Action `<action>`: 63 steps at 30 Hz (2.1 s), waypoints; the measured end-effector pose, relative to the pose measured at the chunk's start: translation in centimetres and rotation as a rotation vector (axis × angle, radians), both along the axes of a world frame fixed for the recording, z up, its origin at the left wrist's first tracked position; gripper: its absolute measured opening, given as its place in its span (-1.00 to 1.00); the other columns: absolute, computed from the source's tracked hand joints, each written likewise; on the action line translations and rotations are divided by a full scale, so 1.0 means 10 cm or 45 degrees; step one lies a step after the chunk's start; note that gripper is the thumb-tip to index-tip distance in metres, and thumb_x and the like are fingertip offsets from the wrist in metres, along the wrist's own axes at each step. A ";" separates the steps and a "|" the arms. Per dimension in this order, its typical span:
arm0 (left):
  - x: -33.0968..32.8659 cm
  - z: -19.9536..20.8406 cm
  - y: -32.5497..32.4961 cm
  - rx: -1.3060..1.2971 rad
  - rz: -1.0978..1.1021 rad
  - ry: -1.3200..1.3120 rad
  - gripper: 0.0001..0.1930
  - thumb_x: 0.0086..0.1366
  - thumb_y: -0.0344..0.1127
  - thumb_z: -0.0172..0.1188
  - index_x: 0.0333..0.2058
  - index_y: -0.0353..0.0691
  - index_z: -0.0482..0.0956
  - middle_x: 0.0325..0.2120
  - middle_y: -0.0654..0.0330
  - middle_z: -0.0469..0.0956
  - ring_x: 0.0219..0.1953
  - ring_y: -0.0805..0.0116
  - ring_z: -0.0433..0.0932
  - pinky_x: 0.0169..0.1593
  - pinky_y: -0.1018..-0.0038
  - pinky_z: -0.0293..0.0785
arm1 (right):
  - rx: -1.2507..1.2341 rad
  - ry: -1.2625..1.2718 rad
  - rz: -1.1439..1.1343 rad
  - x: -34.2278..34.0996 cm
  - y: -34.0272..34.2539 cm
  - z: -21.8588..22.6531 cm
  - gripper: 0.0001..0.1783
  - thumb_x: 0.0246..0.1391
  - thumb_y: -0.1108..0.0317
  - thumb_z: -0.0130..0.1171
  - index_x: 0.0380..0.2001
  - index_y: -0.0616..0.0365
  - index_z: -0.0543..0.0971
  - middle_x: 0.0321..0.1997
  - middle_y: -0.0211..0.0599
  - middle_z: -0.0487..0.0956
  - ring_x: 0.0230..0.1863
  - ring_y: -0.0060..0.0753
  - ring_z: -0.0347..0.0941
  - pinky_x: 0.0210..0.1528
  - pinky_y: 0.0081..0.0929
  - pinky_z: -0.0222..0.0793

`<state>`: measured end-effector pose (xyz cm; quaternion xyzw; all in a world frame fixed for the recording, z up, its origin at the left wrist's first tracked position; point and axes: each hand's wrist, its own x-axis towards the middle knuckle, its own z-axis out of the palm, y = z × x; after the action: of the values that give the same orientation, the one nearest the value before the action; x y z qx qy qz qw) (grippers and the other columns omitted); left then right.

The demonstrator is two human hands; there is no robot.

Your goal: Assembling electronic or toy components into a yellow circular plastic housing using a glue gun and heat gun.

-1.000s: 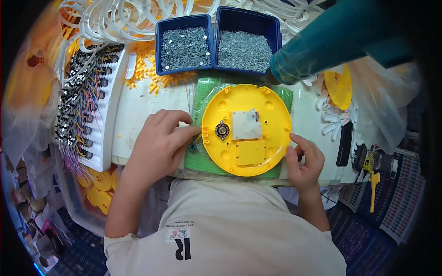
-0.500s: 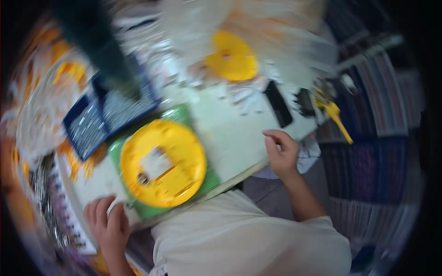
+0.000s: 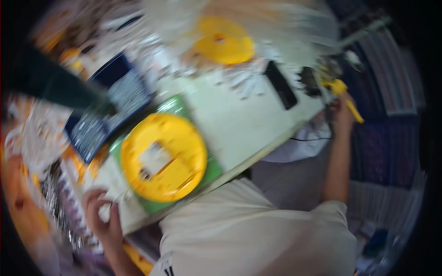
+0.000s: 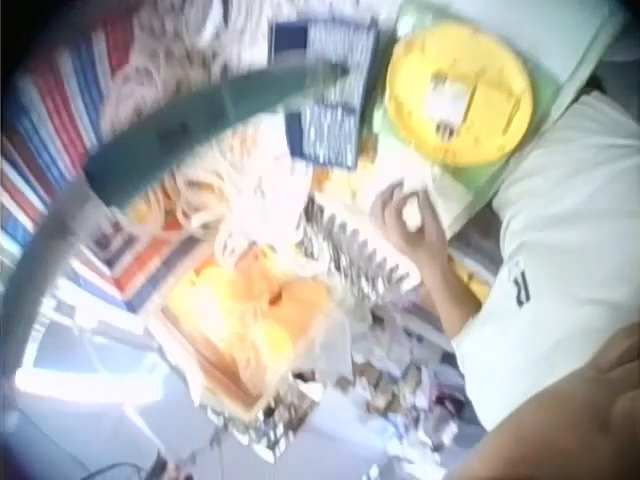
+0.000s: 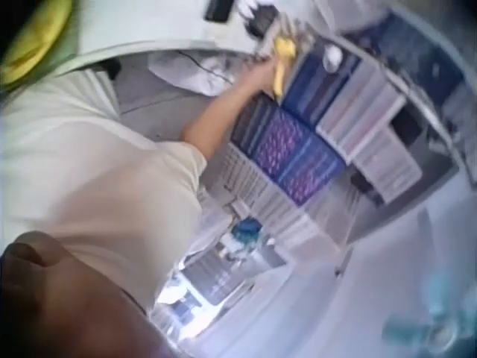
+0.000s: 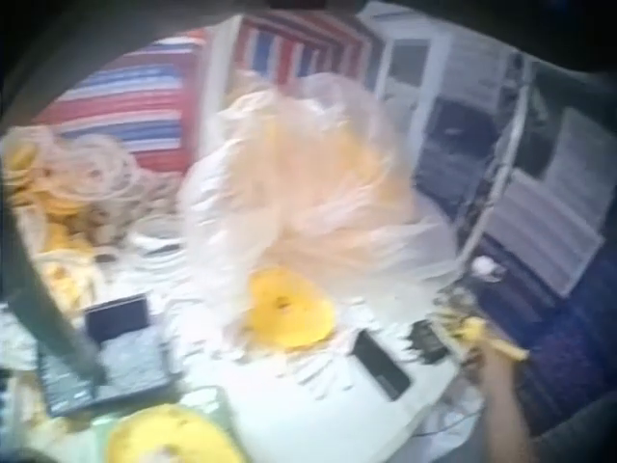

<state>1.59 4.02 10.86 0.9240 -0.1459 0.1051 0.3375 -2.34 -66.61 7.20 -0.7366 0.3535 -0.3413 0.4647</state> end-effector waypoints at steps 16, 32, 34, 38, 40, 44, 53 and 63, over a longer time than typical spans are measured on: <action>-0.14 -0.41 -0.73 0.124 -0.694 -0.112 -0.80 0.13 -0.36 0.36 -0.23 -0.06 0.66 -0.26 0.31 0.60 -0.23 0.32 0.59 0.10 0.20 0.44 | -0.019 -0.583 0.418 -0.07 1.76 0.31 -0.61 0.39 0.35 0.09 0.19 0.29 0.42 -0.10 -0.13 0.61 -0.47 -0.58 0.45 -0.45 -0.70 0.41; 0.02 -0.31 -0.69 -0.259 -0.158 0.040 -0.77 0.05 -0.55 0.44 -0.30 -0.17 0.65 -0.37 0.25 0.58 -0.27 0.21 0.57 0.05 0.20 0.35 | 0.591 -0.140 1.423 0.22 3.30 0.14 -0.46 0.16 0.46 0.09 0.21 0.35 0.30 -0.31 -0.08 0.63 -0.35 -0.41 0.57 -0.19 -0.47 0.57; 0.04 -0.27 -0.73 -0.139 -0.045 -0.055 -0.78 0.07 -0.54 0.44 -0.29 -0.18 0.66 -0.39 0.23 0.56 -0.29 0.21 0.55 0.04 0.22 0.33 | 0.580 -0.134 1.486 0.16 3.30 0.08 -0.46 0.16 0.49 0.11 0.21 0.33 0.29 -0.26 -0.09 0.62 -0.31 -0.42 0.58 -0.15 -0.47 0.56; 0.03 -0.34 -0.77 0.001 0.037 -0.095 -0.78 0.07 -0.52 0.45 -0.29 -0.15 0.68 -0.41 0.23 0.54 -0.31 0.21 0.53 0.03 0.22 0.31 | 0.269 -0.034 1.489 0.08 3.37 0.05 -0.41 0.31 0.19 0.22 0.21 0.31 0.28 -0.25 -0.12 0.62 -0.33 -0.42 0.58 -0.19 -0.48 0.57; 0.02 -0.39 -0.81 0.100 0.074 -0.113 -0.79 0.08 -0.49 0.46 -0.29 -0.12 0.68 -0.40 0.24 0.52 -0.29 0.22 0.53 0.03 0.22 0.30 | 0.101 -0.041 1.589 0.06 3.36 0.02 -0.44 0.30 0.25 0.22 0.21 0.30 0.26 -0.20 -0.10 0.62 -0.27 -0.41 0.60 -0.13 -0.49 0.56; 0.01 -0.46 -0.86 0.130 0.150 -0.150 -0.81 0.10 -0.46 0.46 -0.30 -0.11 0.68 -0.36 0.27 0.52 -0.24 0.24 0.52 0.10 0.18 0.28 | 0.066 -0.107 1.678 0.03 3.40 -0.01 -0.46 0.21 0.46 0.30 0.18 0.36 0.33 -0.11 -0.16 0.55 -0.14 -0.50 0.50 -0.01 -0.55 0.47; 0.01 -0.49 -0.90 0.177 0.238 -0.195 -0.87 0.13 -0.37 0.42 -0.35 -0.02 0.65 -0.34 0.37 0.51 -0.18 0.35 0.52 0.25 0.09 0.18 | -0.054 -0.102 1.803 0.04 3.38 -0.02 -0.47 0.29 0.42 0.21 0.23 0.25 0.25 -0.06 -0.13 0.51 -0.15 -0.50 0.44 0.00 -0.50 0.43; 0.03 -0.47 -0.92 0.204 0.224 -0.178 -0.86 0.13 -0.37 0.44 -0.35 -0.04 0.65 -0.33 0.34 0.53 -0.17 0.32 0.53 0.23 0.09 0.20 | -0.168 -0.093 1.855 0.09 3.40 0.02 -0.44 0.28 0.42 0.23 0.25 0.31 0.27 -0.09 -0.10 0.55 -0.16 -0.51 0.47 -0.03 -0.54 0.43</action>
<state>1.90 -5.14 6.19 0.9476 -0.0954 0.1866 0.2411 -1.45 -32.59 7.41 -0.7994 -0.2629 0.0093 0.5401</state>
